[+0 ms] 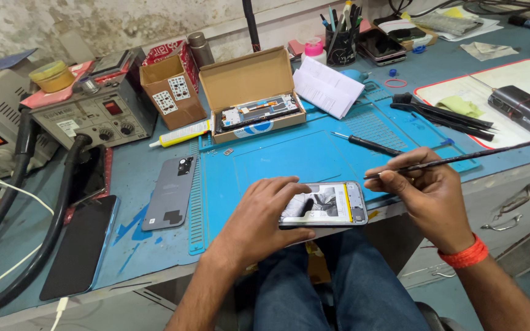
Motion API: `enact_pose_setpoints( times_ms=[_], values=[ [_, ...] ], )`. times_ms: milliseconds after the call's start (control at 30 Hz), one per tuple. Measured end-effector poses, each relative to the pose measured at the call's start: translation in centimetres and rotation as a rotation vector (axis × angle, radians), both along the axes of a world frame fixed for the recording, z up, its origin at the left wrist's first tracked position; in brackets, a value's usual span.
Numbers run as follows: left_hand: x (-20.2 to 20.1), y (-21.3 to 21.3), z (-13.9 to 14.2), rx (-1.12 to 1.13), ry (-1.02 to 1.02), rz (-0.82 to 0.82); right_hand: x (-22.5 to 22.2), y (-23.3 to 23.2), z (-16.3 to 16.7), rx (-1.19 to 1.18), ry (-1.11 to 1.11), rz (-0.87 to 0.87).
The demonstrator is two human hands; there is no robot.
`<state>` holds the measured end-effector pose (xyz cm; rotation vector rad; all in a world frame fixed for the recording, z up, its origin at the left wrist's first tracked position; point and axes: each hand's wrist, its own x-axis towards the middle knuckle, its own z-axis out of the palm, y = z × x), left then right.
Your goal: The person holds a smartphone at a repair workbench and uses a pry tool to work around the edge of the device, separating the back cover from the frame. They set the cover aside, continue prying along the frame edges, and handle the opened phone body while other disassembled phone parts sit in a box on the bench.
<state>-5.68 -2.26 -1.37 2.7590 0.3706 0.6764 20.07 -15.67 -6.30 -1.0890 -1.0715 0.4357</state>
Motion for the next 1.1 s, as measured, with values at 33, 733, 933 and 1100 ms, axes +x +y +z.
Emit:
enact_pose_setpoints(
  times_ms=[33,733,933,1100],
  values=[
    [0.0,0.1,-0.1,-0.009,-0.002,-0.001,0.1,-0.1,0.1,-0.017,0.022,-0.003],
    [1.7,2.4,2.1,-0.078,-0.286,0.034,3.1,-0.1,1.7,-0.157,-0.072,-0.015],
    [2.4,4.4,2.9,-0.426,-0.201,0.065,5.3,0.8,-0.3,-0.399,0.012,-0.146],
    [1.6,5.3,1.3,-0.624,-0.185,0.186,7.4,0.0,-3.4,-0.327,0.012,-0.016]
  ],
)
